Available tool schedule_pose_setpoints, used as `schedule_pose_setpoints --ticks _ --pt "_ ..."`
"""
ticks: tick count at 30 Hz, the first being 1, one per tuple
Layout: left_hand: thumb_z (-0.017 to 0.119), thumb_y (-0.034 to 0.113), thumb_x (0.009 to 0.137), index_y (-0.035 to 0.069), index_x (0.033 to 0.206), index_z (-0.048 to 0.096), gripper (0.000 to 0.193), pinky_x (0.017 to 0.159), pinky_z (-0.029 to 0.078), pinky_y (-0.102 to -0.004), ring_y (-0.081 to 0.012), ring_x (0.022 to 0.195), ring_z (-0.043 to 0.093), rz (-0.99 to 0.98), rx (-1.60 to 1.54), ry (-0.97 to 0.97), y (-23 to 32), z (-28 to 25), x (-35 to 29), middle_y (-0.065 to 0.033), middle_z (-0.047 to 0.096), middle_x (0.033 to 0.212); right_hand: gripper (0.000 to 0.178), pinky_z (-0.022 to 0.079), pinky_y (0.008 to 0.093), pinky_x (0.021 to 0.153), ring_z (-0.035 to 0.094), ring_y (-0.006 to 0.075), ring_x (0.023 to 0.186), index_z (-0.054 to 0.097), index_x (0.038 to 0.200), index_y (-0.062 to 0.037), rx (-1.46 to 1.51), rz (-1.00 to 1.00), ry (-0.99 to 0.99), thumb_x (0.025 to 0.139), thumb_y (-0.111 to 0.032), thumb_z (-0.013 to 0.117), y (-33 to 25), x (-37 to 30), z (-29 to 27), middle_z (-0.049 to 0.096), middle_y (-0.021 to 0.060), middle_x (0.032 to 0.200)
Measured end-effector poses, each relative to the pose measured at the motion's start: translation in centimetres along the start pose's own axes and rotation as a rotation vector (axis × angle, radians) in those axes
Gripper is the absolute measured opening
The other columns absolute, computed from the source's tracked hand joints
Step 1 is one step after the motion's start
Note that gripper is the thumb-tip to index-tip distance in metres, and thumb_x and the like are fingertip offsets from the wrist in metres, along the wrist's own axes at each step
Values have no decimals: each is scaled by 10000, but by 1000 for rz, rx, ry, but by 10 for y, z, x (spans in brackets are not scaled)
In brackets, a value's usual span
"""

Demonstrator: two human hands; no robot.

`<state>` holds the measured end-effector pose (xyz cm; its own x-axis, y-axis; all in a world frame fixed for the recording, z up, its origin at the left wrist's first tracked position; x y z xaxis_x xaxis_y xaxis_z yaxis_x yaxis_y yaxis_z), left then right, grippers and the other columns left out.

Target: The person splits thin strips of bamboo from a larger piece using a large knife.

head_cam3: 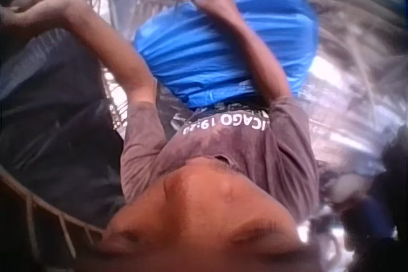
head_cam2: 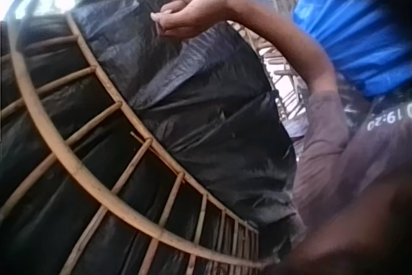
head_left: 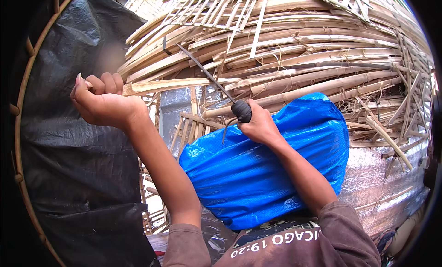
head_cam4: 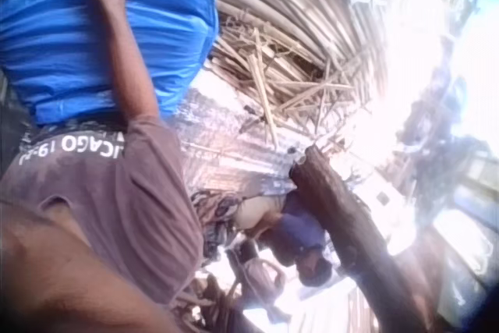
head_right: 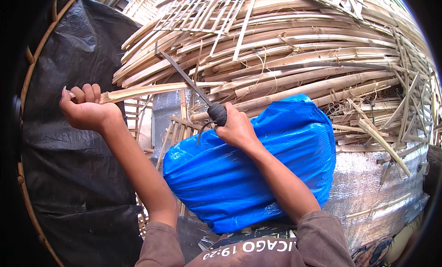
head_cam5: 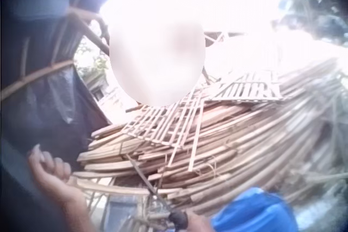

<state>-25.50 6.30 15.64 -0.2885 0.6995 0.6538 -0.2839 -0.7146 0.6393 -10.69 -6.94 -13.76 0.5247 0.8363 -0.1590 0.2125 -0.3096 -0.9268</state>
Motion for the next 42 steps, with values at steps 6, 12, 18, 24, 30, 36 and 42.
schedule_pose_setpoints --ticks 6,12,18,24,30,36,42 --pt "533 163 906 155 693 227 373 446 157 -285 -78 464 174 19 21 27 -3 3 0 37 199 599 381 509 390 710 663 295 774 566 1066 -19 345 -98 -36 730 -137 701 -40 -16 -9 670 198 870" --pt "509 170 918 154 686 239 357 444 150 -286 -77 459 164 -1 23 27 -6 -6 6 40 209 590 389 512 503 723 654 485 852 543 1065 -39 244 -314 -19 722 -123 707 -77 -33 -17 672 269 836" --pt "499 170 924 160 658 230 378 446 147 -283 -78 452 160 -9 20 32 -11 -12 15 40 207 583 370 507 527 758 646 499 878 541 1055 -24 -74 -43 29 726 -125 677 -2 -2 7 668 306 854" --pt "511 169 919 157 661 238 376 450 158 -281 -79 459 170 -10 41 76 -18 -15 15 38 217 592 379 491 509 707 651 484 836 540 1045 -21 177 -83 -26 728 -149 702 -43 -16 -7 670 257 805" --pt "495 183 926 154 661 233 374 448 156 -279 -80 463 175 -5 38 87 -12 -11 14 35 220 591 387 508 506 706 653 488 800 531 1067 -40 158 -349 -17 729 -110 707 -89 -28 -11 674 256 817" --pt "501 198 934 151 643 272 373 452 134 -285 -85 462 147 -34 22 87 -20 -23 23 30 229 574 352 502 515 741 647 489 865 547 1044 -21 -90 -48 12 730 -105 683 -3 7 12 668 285 867" --pt "529 174 932 144 646 293 372 450 174 -272 -80 467 204 -31 49 131 -25 -11 19 33 254 588 353 496 483 734 646 464 827 531 944 1 366 54 -83 702 -158 732 -24 2 5 657 270 828"
Point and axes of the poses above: each hand's wrist, its own x-axis towards the middle knuckle, its own z-axis out of the palm, y = z × x, the point moved 7 cm from there along x, towards the middle knuckle
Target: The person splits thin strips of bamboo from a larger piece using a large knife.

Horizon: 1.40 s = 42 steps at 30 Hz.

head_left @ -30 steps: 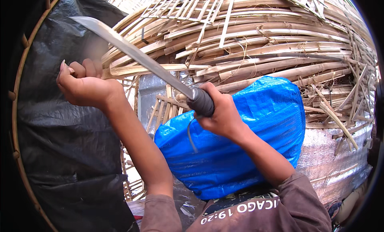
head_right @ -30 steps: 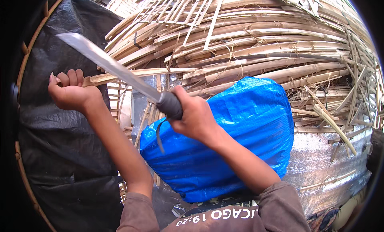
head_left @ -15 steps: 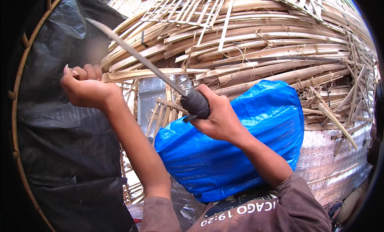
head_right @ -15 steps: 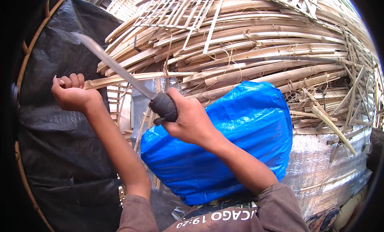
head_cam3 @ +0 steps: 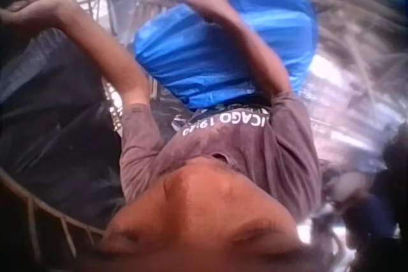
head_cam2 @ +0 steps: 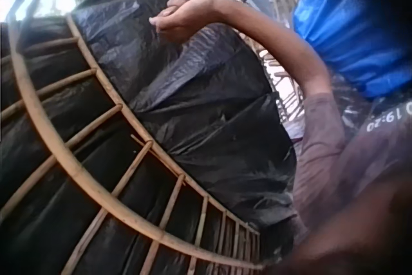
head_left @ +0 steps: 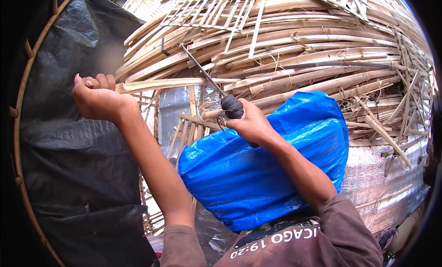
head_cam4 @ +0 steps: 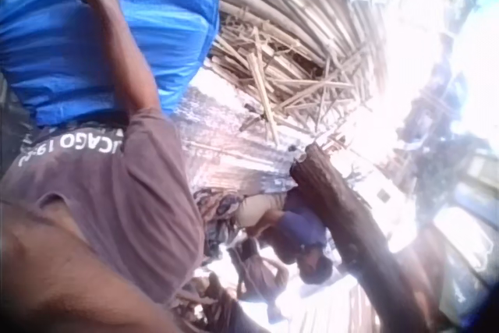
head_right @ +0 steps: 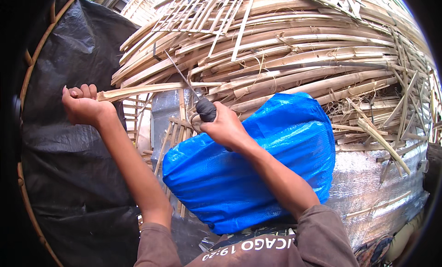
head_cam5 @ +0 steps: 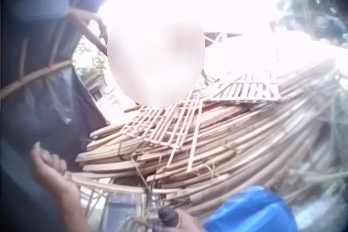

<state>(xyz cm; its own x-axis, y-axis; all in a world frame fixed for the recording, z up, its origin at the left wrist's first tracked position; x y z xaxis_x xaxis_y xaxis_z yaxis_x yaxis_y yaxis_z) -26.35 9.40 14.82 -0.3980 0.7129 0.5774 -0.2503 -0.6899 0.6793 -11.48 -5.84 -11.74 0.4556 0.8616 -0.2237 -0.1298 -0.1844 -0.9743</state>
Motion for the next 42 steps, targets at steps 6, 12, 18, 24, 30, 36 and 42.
schedule_pose_setpoints --ticks 6,12,18,24,30,36,42 --pt "523 178 928 145 655 297 356 446 195 -260 -81 467 234 34 -11 20 3 4 6 28 309 602 444 504 537 667 646 491 752 503 1082 -45 -111 -527 7 702 -91 728 -92 -39 9 645 269 745" --pt "503 166 926 147 657 280 349 448 191 -265 -85 463 209 -17 -27 -75 -2 8 11 27 263 590 422 502 549 843 632 508 951 525 1089 18 -454 96 179 738 -158 680 91 42 -31 664 334 953" --pt "542 157 924 123 672 299 352 456 171 -263 -62 474 209 31 -29 -87 4 16 -2 36 254 613 374 498 531 745 647 489 863 555 1075 -39 -290 -185 114 742 -150 682 15 22 -11 666 292 846" --pt "528 198 913 158 647 255 384 441 121 -275 -79 449 143 37 -102 -231 10 14 -6 39 212 580 400 521 416 694 696 359 765 568 1078 -47 -113 -401 0 716 -107 725 -51 -25 11 669 187 801" --pt "506 225 913 159 640 282 359 434 111 -275 -80 430 127 -11 -148 -248 7 12 -2 39 212 556 396 513 538 742 647 489 855 545 1061 -37 -349 -130 93 724 -150 721 16 5 -2 673 285 814" --pt "518 239 904 167 640 297 352 439 114 -271 -78 440 116 10 -169 -306 5 9 -5 48 204 560 386 512 537 715 646 489 809 534 1038 -33 -173 -233 20 712 -131 716 -43 -25 3 666 287 802" --pt "515 281 893 177 631 273 372 452 107 -273 -86 448 109 -46 -176 -294 14 3 -14 46 170 559 424 511 548 703 655 477 807 505 1082 -50 -234 -413 66 717 -102 715 -43 -23 20 659 284 781"
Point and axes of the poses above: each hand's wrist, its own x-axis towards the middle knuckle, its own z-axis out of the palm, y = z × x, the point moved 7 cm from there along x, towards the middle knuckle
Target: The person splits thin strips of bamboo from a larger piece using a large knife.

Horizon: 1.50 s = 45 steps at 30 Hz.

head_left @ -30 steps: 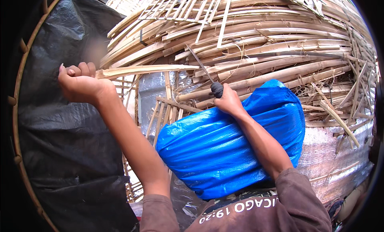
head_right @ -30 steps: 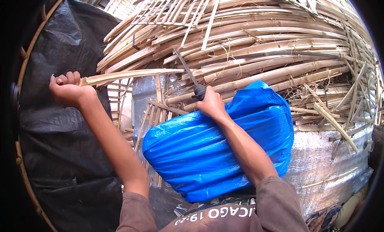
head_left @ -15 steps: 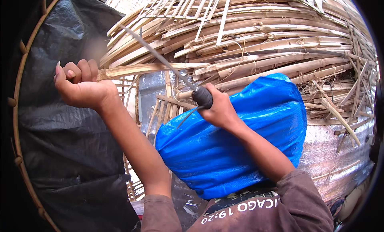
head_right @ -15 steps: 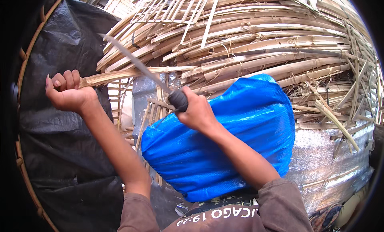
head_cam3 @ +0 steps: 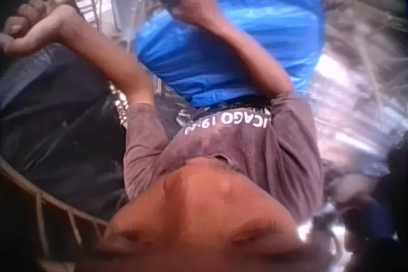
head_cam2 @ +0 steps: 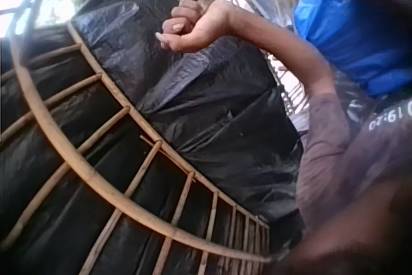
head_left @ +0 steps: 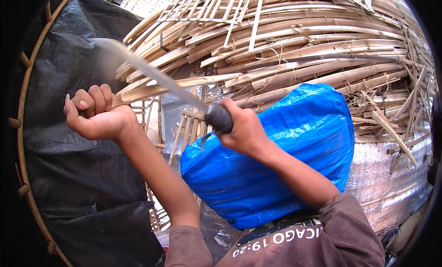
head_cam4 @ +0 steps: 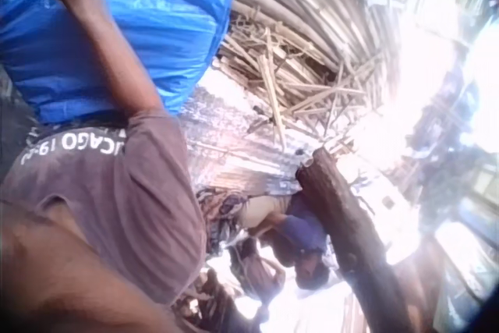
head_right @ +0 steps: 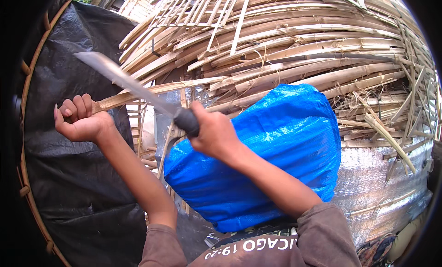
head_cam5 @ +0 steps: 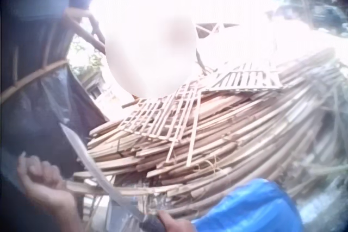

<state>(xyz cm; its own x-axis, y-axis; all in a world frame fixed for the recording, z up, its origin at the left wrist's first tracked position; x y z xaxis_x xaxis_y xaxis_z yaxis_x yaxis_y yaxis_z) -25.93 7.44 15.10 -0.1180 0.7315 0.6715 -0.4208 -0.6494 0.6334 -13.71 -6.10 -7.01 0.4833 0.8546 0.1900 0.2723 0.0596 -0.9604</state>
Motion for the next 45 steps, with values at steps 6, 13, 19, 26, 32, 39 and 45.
schedule_pose_setpoints --ticks 6,13,19,26,32,39,45 --pt "511 263 881 173 618 263 373 447 105 -274 -79 434 111 45 29 8 -1 -12 3 43 186 550 366 500 569 751 638 513 822 524 1040 -11 -132 279 -25 719 -101 674 61 3 -4 663 307 804" --pt "505 272 894 163 624 273 372 437 99 -270 -72 435 113 68 7 -11 2 0 -4 41 197 549 445 509 463 686 674 442 805 547 1090 -40 131 -10 -104 690 -59 742 -52 8 -22 672 240 808" --pt "493 267 885 165 613 273 364 446 107 -279 -82 433 120 18 17 -30 -1 2 0 40 200 546 392 505 562 785 646 500 862 522 1071 -37 -95 297 -38 720 -110 680 82 3 -5 669 309 836" --pt "509 258 870 169 614 271 361 448 104 -272 -80 437 115 75 29 20 2 -4 -5 43 184 556 396 507 488 701 656 466 814 540 1063 -20 15 138 -46 713 -101 707 -6 3 -20 666 252 828" --pt "501 270 879 173 619 262 367 448 110 -278 -85 442 124 30 35 -14 2 -2 -6 40 183 566 402 506 513 712 657 472 842 542 1056 -44 -87 138 -63 707 -98 732 17 -2 -7 671 260 828" --pt "498 217 882 160 609 251 372 450 109 -287 -84 445 122 64 29 55 3 -13 -2 31 193 576 382 510 521 796 663 472 894 554 1041 -10 -159 373 -80 700 -127 681 71 2 -1 684 295 894" --pt "508 198 877 168 622 232 377 449 107 -280 -77 444 129 80 36 53 -3 2 -3 34 205 576 352 495 510 741 663 446 861 537 989 -10 127 301 -45 722 -157 714 21 3 -16 660 266 839"
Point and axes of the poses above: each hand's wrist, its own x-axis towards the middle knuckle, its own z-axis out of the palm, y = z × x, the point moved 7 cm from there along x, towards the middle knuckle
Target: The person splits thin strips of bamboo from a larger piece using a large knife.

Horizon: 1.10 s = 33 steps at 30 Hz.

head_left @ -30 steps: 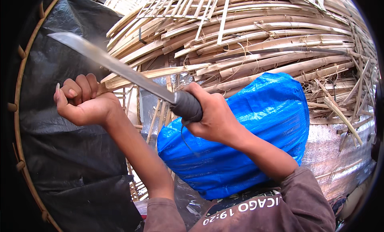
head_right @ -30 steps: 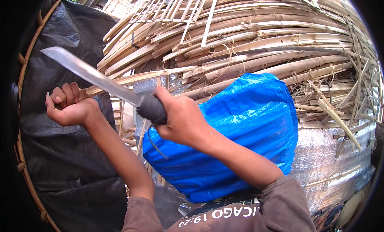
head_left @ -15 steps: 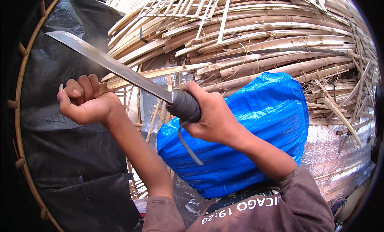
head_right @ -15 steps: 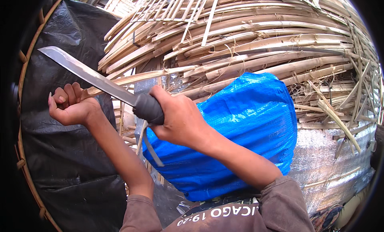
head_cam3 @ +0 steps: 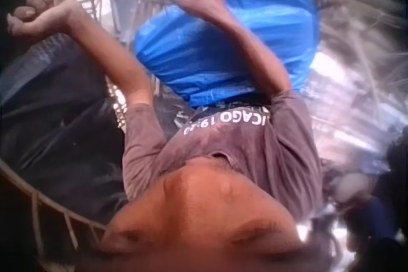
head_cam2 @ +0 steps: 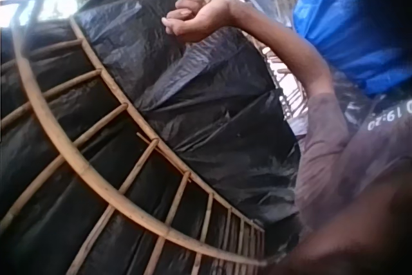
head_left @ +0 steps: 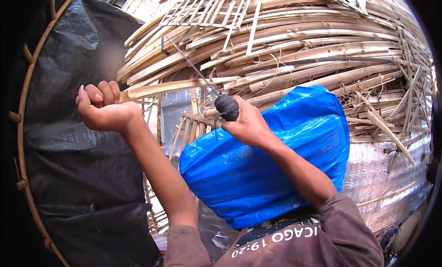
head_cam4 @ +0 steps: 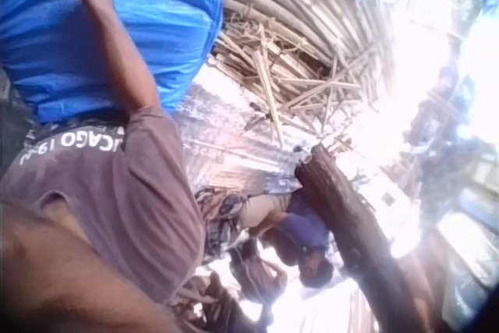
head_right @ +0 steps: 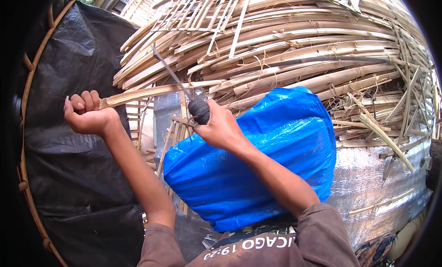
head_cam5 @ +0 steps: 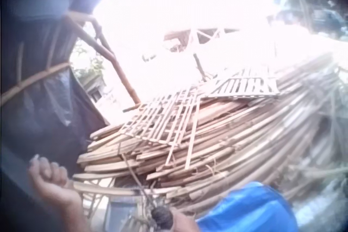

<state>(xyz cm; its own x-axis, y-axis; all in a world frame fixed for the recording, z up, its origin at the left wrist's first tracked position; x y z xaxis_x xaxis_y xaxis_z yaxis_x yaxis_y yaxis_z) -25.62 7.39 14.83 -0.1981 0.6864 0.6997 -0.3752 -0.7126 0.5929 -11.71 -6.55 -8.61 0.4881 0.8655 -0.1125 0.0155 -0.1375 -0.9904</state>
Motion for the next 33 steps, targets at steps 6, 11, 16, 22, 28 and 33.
schedule_pose_setpoints --ticks 6,11,16,22,28,33 --pt "470 262 926 168 621 224 403 455 135 -274 -89 446 136 19 170 111 7 -3 1 35 215 586 468 532 442 717 679 442 846 538 1101 -45 24 -420 -19 689 -61 759 -82 -30 7 674 228 839" --pt "500 219 907 158 642 222 389 449 132 -282 -92 444 148 -20 98 82 -6 -6 10 26 228 597 396 504 573 798 649 497 901 513 1077 -19 -427 130 61 731 -112 682 70 10 0 677 304 881" --pt "513 178 893 152 642 232 378 441 121 -283 -81 436 163 -24 26 80 -8 -24 15 24 235 595 367 502 541 825 639 506 930 533 1053 6 -300 124 50 732 -121 656 70 13 6 672 320 920" --pt "514 175 889 153 638 224 384 445 120 -284 -82 437 159 -25 19 64 -8 -19 10 19 243 602 407 506 468 774 654 440 888 566 1066 -4 -165 109 14 718 -155 715 46 10 1 670 270 908" --pt "499 187 899 149 661 240 354 438 124 -270 -65 437 153 -5 31 12 -7 -15 12 29 231 600 420 504 540 740 647 496 866 545 1105 -50 -42 -238 -44 724 -103 714 -31 -7 10 671 283 844" --pt "505 218 895 161 620 239 387 453 110 -286 -88 447 124 -62 7 -16 -6 -11 9 31 199 583 323 498 554 812 638 488 949 551 1040 -32 -266 81 64 743 -90 665 79 27 3 678 296 921"
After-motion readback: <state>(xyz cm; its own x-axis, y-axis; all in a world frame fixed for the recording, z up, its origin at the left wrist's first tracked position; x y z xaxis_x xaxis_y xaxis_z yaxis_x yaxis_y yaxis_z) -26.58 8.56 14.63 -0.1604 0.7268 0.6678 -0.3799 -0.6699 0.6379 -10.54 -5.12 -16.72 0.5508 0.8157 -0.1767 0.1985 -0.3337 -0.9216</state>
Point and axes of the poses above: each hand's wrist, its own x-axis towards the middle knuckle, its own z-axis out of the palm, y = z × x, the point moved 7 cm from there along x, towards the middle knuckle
